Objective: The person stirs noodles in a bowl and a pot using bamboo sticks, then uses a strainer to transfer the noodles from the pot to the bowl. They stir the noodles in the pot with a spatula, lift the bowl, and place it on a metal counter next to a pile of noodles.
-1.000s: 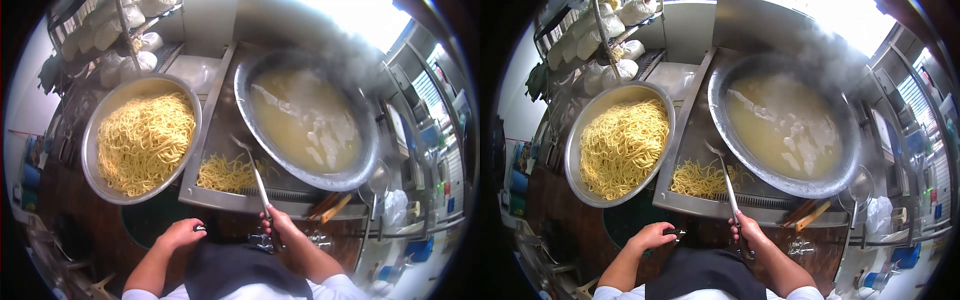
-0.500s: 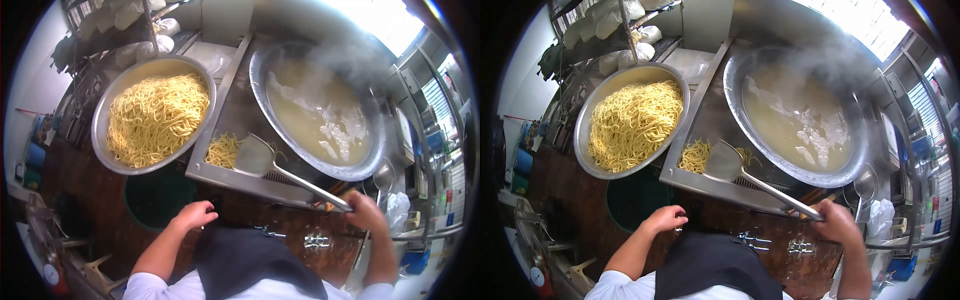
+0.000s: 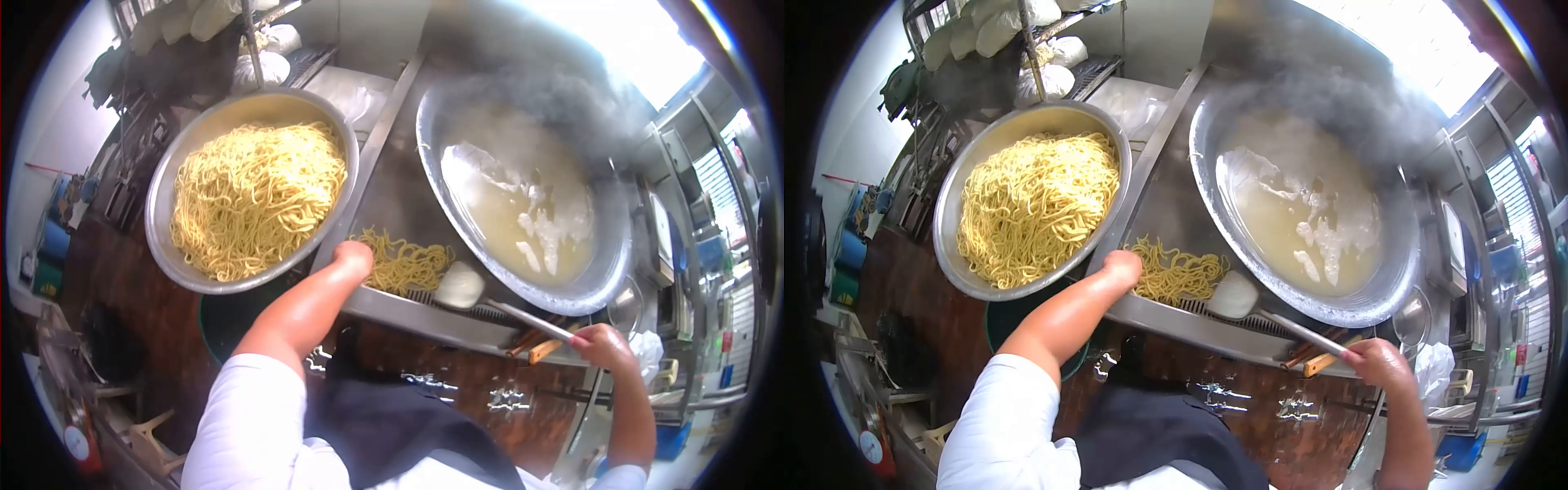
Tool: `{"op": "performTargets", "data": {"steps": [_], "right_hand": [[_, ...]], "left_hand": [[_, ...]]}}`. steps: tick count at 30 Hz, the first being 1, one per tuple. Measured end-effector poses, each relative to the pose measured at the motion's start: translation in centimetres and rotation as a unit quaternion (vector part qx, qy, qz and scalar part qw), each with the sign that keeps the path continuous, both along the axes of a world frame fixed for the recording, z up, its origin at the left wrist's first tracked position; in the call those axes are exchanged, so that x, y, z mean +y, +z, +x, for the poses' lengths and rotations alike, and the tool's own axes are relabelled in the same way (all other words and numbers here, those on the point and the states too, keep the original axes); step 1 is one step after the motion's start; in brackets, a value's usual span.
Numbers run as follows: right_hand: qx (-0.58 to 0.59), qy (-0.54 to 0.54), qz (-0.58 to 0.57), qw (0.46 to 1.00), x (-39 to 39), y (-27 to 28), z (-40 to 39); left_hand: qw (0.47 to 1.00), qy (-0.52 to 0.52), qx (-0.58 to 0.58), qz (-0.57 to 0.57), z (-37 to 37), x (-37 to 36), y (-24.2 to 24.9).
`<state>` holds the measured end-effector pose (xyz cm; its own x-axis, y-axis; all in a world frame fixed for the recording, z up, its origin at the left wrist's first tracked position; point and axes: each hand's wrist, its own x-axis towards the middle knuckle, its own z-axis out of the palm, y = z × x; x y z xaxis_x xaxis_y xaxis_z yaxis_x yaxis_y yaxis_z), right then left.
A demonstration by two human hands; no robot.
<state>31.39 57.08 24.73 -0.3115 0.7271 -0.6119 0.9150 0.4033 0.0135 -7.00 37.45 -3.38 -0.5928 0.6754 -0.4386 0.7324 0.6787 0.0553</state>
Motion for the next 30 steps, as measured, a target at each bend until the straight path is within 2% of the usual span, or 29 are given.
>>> {"op": "performTargets", "data": {"steps": [2, 3, 4, 6, 7, 11, 14, 16, 18, 20, 22, 24, 25, 26, 27, 28, 30], "right_hand": [[0.016, 0.025, -0.035, 0.999, 0.0, -2.5, -1.0], [0.048, 0.085, -0.024, 0.995, -0.1, -4.2, -1.3], [0.079, 0.145, -0.016, 0.986, -0.5, -6.1, -1.6], [0.115, 0.109, -0.051, 0.986, -1.7, -9.6, -2.8], [0.131, 0.101, -0.045, 0.985, -2.4, -11.0, -3.3], [0.209, 0.066, -0.056, 0.974, -3.2, -16.2, -3.5], [0.254, -0.017, -0.124, 0.959, -2.3, -16.6, -3.1], [0.267, -0.081, -0.157, 0.947, -1.8, -12.8, -4.5], [0.249, -0.011, -0.154, 0.956, 0.0, -8.2, -6.7], [0.209, 0.022, -0.100, 0.972, -0.2, -2.3, -11.1], [0.246, 0.154, -0.074, 0.954, 0.3, 1.7, -15.4], [0.237, 0.229, -0.046, 0.943, -1.4, 5.2, -20.4], [0.257, 0.263, -0.056, 0.928, -1.7, 5.6, -22.5], [0.244, 0.255, -0.075, 0.933, -2.8, 6.2, -24.6], [0.249, 0.265, -0.061, 0.930, -4.3, 6.7, -26.0], [0.285, 0.329, 0.005, 0.900, -4.5, 5.4, -26.7], [0.273, 0.358, 0.068, 0.890, -5.5, 5.0, -26.4]], "left_hand": [[0.998, -0.001, -0.011, -0.056, 0.3, 1.2, -3.1], [0.998, 0.047, -0.030, -0.006, 0.7, 1.4, -3.9], [0.999, 0.042, -0.032, -0.011, 1.2, 1.3, -3.8], [0.994, -0.039, -0.049, 0.091, 2.1, 0.7, -2.2], [0.983, -0.025, -0.036, 0.179, 2.6, 0.5, -2.1], [0.978, -0.095, -0.006, 0.186, 1.7, 1.1, -2.7], [0.973, -0.107, 0.022, 0.201, 1.4, 1.5, 0.8], [0.966, -0.108, 0.042, 0.232, 0.3, 1.3, 4.1], [0.962, -0.096, 0.081, 0.241, -1.4, 0.9, 8.7], [0.950, 0.035, -0.015, 0.311, -3.6, -1.1, 14.6], [0.932, 0.102, -0.038, 0.344, -7.3, -3.8, 17.9], [0.931, 0.179, -0.042, 0.314, -8.3, -7.0, 24.9], [0.884, 0.234, -0.042, 0.403, -11.0, -9.3, 23.5], [0.859, 0.217, 0.059, 0.459, -11.7, -11.3, 23.7], [0.840, 0.202, 0.162, 0.476, -13.1, -13.7, 22.7], [0.811, 0.183, 0.264, 0.488, -14.3, -15.9, 21.5], [0.787, 0.174, 0.311, 0.504, -14.4, -19.7, 19.0]]}}
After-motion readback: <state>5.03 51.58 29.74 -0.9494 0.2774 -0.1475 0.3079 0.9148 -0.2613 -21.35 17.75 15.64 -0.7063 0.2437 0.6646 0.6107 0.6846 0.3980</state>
